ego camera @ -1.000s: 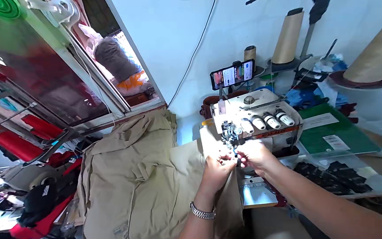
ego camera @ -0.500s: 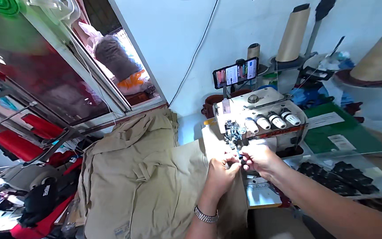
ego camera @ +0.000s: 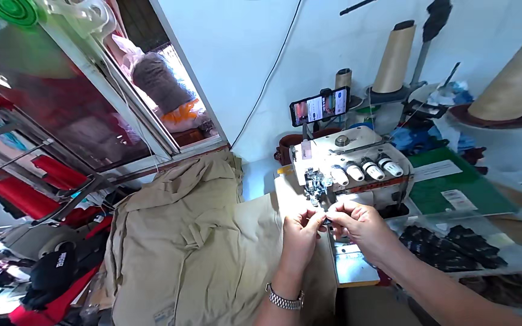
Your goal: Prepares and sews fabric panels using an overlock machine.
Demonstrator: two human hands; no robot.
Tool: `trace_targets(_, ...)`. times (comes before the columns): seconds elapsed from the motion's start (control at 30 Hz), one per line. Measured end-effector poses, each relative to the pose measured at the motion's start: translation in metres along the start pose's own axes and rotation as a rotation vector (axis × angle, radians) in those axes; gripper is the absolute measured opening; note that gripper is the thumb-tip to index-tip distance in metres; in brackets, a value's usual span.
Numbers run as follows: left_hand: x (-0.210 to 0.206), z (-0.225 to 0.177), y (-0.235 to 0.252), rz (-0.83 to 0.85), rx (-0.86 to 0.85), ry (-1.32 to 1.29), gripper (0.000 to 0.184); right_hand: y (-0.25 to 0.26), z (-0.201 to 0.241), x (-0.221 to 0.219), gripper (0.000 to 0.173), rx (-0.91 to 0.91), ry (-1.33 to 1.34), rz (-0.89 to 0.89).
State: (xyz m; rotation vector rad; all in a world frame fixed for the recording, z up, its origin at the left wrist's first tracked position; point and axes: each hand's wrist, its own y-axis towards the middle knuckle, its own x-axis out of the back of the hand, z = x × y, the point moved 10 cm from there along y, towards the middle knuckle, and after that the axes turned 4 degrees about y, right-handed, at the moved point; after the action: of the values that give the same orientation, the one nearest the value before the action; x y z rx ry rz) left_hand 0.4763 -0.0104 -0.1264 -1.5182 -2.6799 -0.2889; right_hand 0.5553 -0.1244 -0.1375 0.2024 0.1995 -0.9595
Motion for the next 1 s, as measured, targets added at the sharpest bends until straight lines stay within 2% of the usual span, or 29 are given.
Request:
trace_targets(0.23,0.004,-0.010,-0.009,-0.179,-0.153,0.198,0.008,-0.001,0.000,0.000,0.014,-0.047,-0.017,-0.046)
trace_targets(0.3,0.003,-0.017,-0.015,-0.247,-0.269,0.493,0.008,0.006,0.002,0.006,0.014,-0.065,-0.057,-0.097)
trace_targets(0.37,-0.010,-0.018,-0.019,-0.227,-0.361,0.801,0.020,0.015,-0.003,0.013,0.014,-0.156,-0.087,-0.137)
trace_targets(0.43,-0.025,-0.007,-0.020,-0.165,-0.395,0.989,0.021,0.023,-0.012,0.017,0.014,-0.253,-0.108,-0.157)
trace_targets(0.5,-0.032,-0.004,-0.021,-0.176,-0.438,1.069,0.017,0.027,-0.019,0.017,0.011,-0.316,-0.110,-0.168)
trace_targets(0.6,-0.027,-0.001,-0.015,-0.138,-0.354,0.954,0.015,0.030,-0.027,0.016,0.010,-0.384,-0.083,-0.163)
trace_targets(0.73,-0.003,-0.002,0.002,-0.020,-0.168,0.572,0.011,0.029,-0.028,0.012,0.012,-0.478,-0.092,-0.133)
trace_targets(0.83,0.005,-0.008,0.008,0.060,-0.107,0.320,0.010,0.026,-0.027,0.006,0.012,-0.528,-0.117,-0.082)
trace_targets(1.0,-0.001,-0.010,0.009,0.087,-0.127,0.314,0.009,0.028,-0.033,0.003,0.016,-0.561,-0.106,-0.107)
